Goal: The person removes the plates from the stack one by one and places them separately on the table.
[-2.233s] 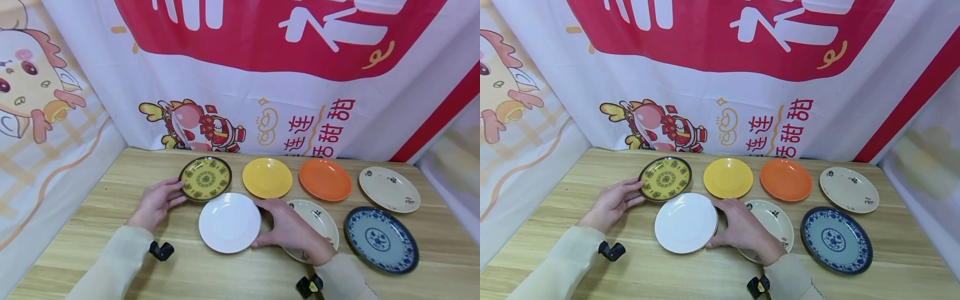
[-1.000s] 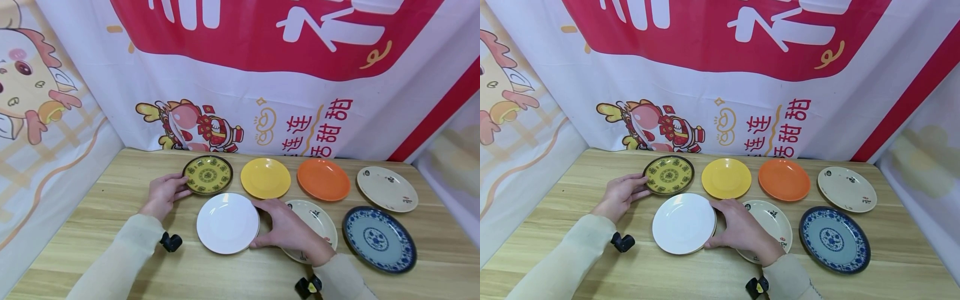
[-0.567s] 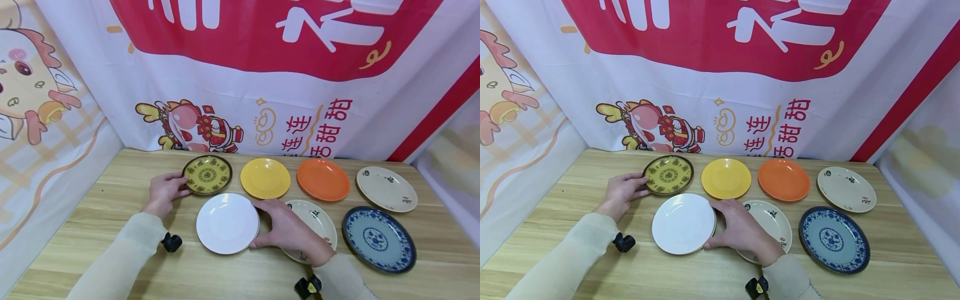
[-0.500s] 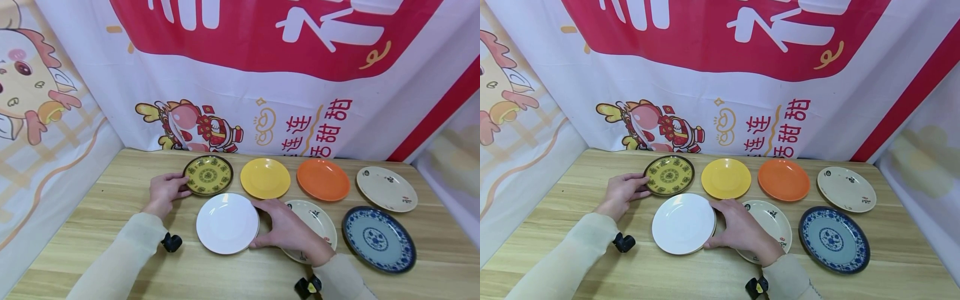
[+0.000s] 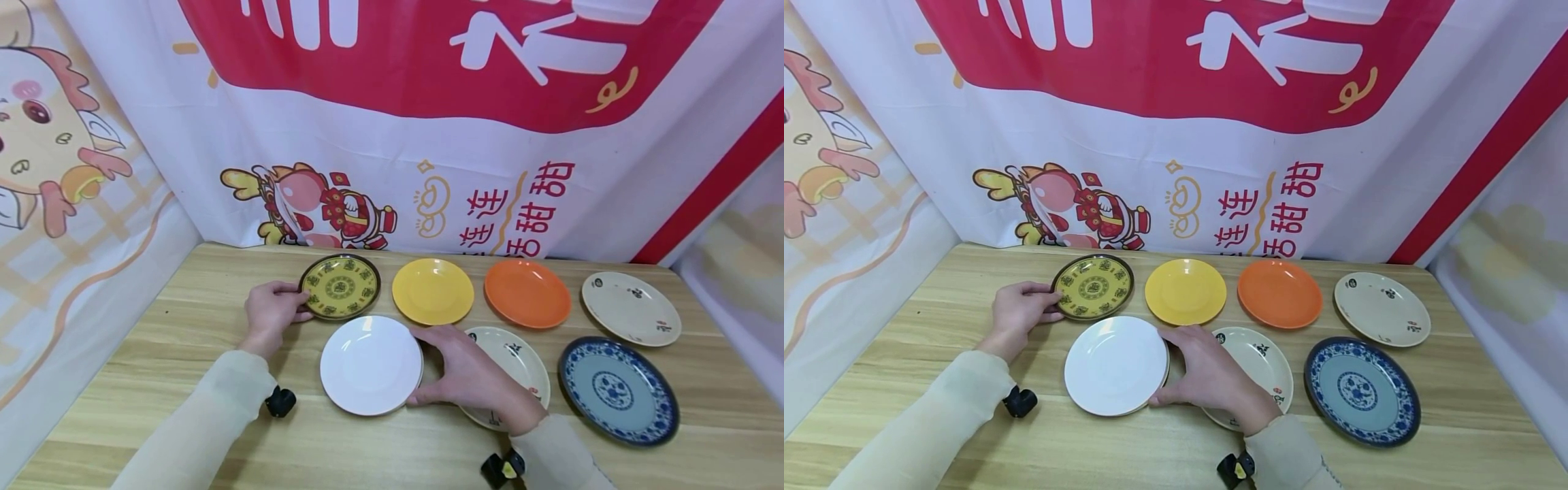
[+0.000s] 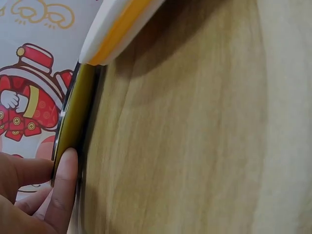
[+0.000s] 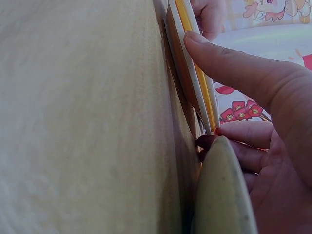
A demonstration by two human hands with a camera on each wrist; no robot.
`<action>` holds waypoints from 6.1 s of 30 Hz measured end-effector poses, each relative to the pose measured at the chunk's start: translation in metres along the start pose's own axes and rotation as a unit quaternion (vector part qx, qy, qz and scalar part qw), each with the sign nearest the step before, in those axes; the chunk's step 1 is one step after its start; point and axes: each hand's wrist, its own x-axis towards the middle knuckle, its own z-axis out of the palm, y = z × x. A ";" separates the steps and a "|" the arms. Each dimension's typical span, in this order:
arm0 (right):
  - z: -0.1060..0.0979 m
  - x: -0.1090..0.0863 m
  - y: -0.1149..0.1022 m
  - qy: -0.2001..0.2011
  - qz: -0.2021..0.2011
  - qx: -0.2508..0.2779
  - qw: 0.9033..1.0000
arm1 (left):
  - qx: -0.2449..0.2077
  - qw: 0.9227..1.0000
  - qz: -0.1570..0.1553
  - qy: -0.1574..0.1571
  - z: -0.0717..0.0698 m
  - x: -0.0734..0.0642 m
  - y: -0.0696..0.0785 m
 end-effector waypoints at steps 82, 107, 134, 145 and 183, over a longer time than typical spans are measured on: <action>0.003 -0.001 0.000 0.004 0.009 0.011 1.000 | 0.037 0.989 0.039 -0.140 -0.006 -0.086 -0.030; 0.001 -0.001 -0.001 0.000 0.024 0.001 1.000 | 0.044 0.988 0.046 -0.137 -0.018 -0.080 -0.028; 0.003 0.000 0.000 0.000 0.031 0.006 1.000 | -0.086 0.980 -0.015 -0.179 -0.055 -0.066 -0.040; 0.003 -0.001 0.000 0.001 0.030 0.006 1.000 | -0.090 0.980 -0.027 -0.176 -0.077 -0.063 -0.048; 0.002 -0.001 0.000 0.000 0.026 0.006 1.000 | -0.060 0.992 -0.036 -0.108 -0.154 -0.048 -0.077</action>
